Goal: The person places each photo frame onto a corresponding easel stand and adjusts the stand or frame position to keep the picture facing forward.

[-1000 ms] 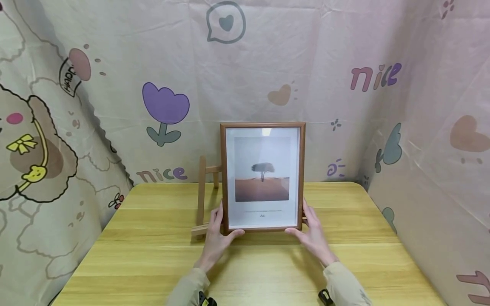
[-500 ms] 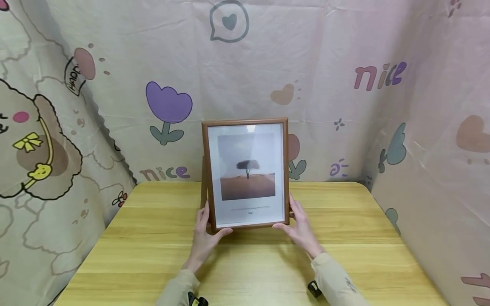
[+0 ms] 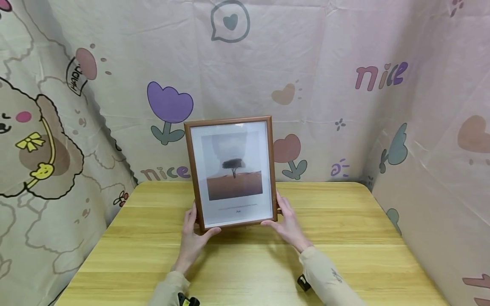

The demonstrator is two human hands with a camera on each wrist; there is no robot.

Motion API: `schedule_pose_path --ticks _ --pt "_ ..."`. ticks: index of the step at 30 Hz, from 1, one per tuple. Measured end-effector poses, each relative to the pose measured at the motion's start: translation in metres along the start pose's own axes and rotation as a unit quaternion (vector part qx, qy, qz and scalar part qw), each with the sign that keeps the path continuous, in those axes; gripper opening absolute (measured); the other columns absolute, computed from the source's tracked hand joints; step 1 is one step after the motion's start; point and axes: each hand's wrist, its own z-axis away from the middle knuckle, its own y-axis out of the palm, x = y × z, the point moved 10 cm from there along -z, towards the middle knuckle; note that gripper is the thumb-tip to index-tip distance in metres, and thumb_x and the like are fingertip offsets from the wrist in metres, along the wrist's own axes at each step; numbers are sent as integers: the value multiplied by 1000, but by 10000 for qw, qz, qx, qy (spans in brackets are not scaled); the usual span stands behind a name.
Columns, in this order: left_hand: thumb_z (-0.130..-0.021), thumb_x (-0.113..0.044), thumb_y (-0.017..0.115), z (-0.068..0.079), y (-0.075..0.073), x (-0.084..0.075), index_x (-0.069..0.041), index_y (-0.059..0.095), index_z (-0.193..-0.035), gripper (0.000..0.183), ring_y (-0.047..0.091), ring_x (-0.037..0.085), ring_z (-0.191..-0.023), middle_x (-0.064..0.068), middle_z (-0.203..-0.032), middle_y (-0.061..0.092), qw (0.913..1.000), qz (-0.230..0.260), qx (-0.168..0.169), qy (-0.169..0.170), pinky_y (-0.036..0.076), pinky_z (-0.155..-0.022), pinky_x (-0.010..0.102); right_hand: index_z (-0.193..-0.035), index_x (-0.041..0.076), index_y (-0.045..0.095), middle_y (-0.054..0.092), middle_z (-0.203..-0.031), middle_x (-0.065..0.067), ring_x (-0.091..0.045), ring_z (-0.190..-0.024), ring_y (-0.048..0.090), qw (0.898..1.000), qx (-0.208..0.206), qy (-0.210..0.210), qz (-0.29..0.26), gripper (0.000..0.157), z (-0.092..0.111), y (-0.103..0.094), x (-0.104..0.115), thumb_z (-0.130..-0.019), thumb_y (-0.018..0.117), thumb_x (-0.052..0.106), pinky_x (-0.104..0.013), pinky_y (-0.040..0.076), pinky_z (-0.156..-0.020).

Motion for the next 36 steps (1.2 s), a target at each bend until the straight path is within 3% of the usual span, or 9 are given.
schedule_pose_path --ticks 7,18,36 --pt "-62 3 91 -2 -12 5 -7 28 -159 115 44 -4 -105 20 -125 51 10000 38 -77 39 34 -92 2 -159 4 24 56 -127 -19 -26 -103 62 9999 17 -146 -2 114 -6 12 3 -68 91 14 -39 60 -90" --pt "-64 4 90 -3 -24 21 -10 27 -160 116 44 -5 -104 23 -130 49 9996 -130 -29 -230 33 -91 2 -160 5 23 56 -127 -17 -25 -106 61 9998 134 -168 -57 114 -14 31 6 -69 91 14 -34 60 -91" --pt "-66 0 90 -4 -30 36 -18 25 -161 116 42 -7 -108 21 -132 49 9985 -285 43 -469 31 -94 2 -162 10 20 56 -127 -16 -24 -108 60 9997 209 -161 2 116 -19 48 2 -69 90 15 -35 59 -93"
